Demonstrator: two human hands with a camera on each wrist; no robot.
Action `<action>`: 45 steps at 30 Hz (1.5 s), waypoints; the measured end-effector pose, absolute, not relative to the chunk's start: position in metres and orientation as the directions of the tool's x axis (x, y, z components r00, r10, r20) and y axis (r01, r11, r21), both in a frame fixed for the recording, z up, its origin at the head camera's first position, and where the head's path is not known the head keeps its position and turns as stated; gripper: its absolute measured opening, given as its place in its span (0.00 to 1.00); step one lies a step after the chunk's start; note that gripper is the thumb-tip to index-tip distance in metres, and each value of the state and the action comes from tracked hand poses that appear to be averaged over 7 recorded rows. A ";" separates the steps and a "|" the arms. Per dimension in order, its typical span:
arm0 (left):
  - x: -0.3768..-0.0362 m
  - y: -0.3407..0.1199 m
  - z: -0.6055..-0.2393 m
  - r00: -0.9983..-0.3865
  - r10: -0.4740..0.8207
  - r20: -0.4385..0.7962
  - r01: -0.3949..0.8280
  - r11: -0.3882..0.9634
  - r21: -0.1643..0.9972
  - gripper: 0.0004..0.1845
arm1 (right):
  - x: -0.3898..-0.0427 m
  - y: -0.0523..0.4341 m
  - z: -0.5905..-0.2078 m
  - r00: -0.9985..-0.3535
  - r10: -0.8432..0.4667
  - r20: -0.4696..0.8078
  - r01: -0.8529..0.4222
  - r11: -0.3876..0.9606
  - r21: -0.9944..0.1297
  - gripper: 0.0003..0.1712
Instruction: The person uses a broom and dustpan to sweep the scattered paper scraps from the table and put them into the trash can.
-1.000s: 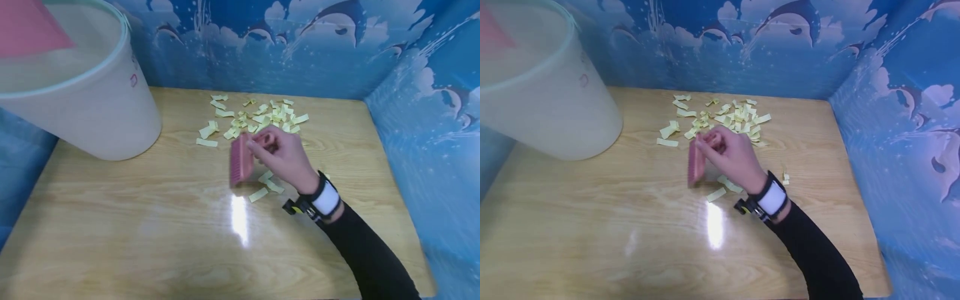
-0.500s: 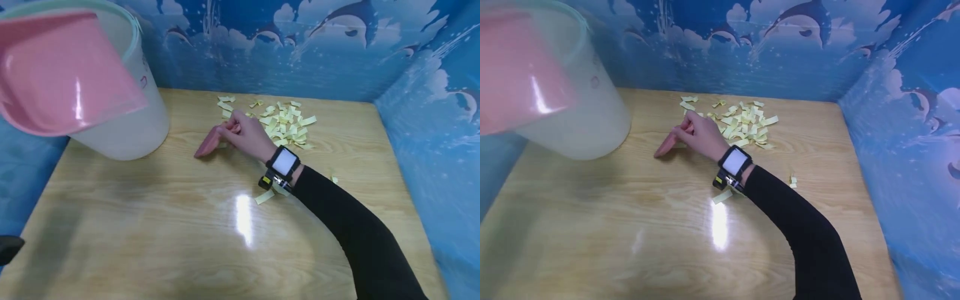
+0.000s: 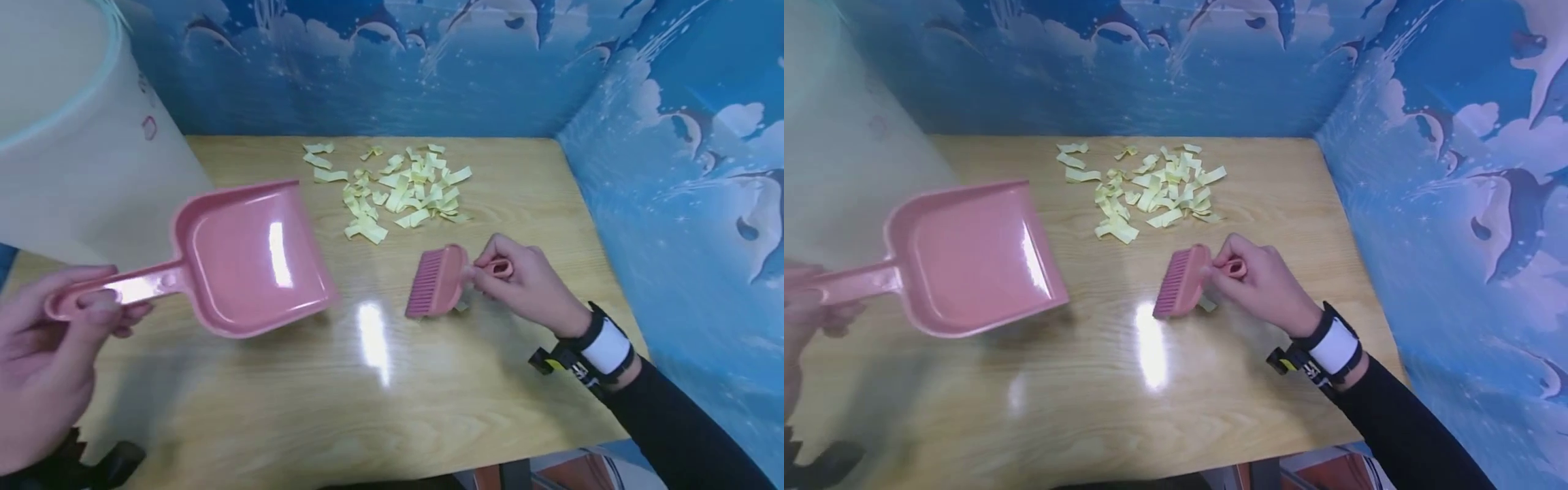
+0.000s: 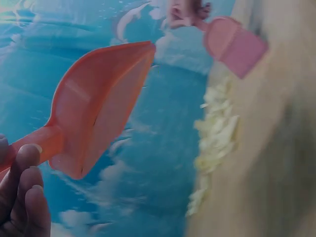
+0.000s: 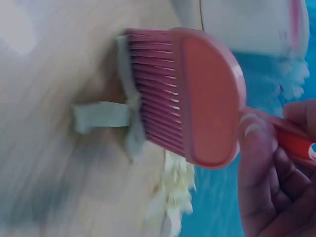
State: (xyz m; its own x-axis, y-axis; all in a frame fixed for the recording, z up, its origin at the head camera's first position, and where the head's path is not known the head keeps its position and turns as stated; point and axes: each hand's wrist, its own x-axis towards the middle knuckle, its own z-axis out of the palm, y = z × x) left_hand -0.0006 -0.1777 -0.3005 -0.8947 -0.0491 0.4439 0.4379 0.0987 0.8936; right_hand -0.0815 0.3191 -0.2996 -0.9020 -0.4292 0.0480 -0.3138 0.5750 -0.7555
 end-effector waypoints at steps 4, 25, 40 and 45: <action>-0.006 -0.154 -0.318 -0.891 -0.053 0.450 0.451 -0.020 0.892 0.15 | -0.076 0.326 -0.274 -0.915 -0.393 0.092 -0.325 0.579 -0.748 0.07; -0.031 -0.078 -0.394 -0.933 0.193 0.304 0.355 0.346 0.869 0.19 | -0.099 0.360 -0.273 -0.899 -0.436 -0.049 -0.437 0.900 0.005 0.09; -0.040 -0.064 -0.406 -0.915 0.274 0.296 0.380 0.336 0.862 0.21 | -0.067 0.302 -0.269 -0.754 -0.642 0.142 -0.657 0.744 -0.124 0.09; -0.044 -0.068 -0.405 -0.907 0.294 0.301 0.388 0.309 0.868 0.21 | -0.066 0.299 -0.282 -0.720 -0.688 0.093 -0.693 0.703 -0.159 0.10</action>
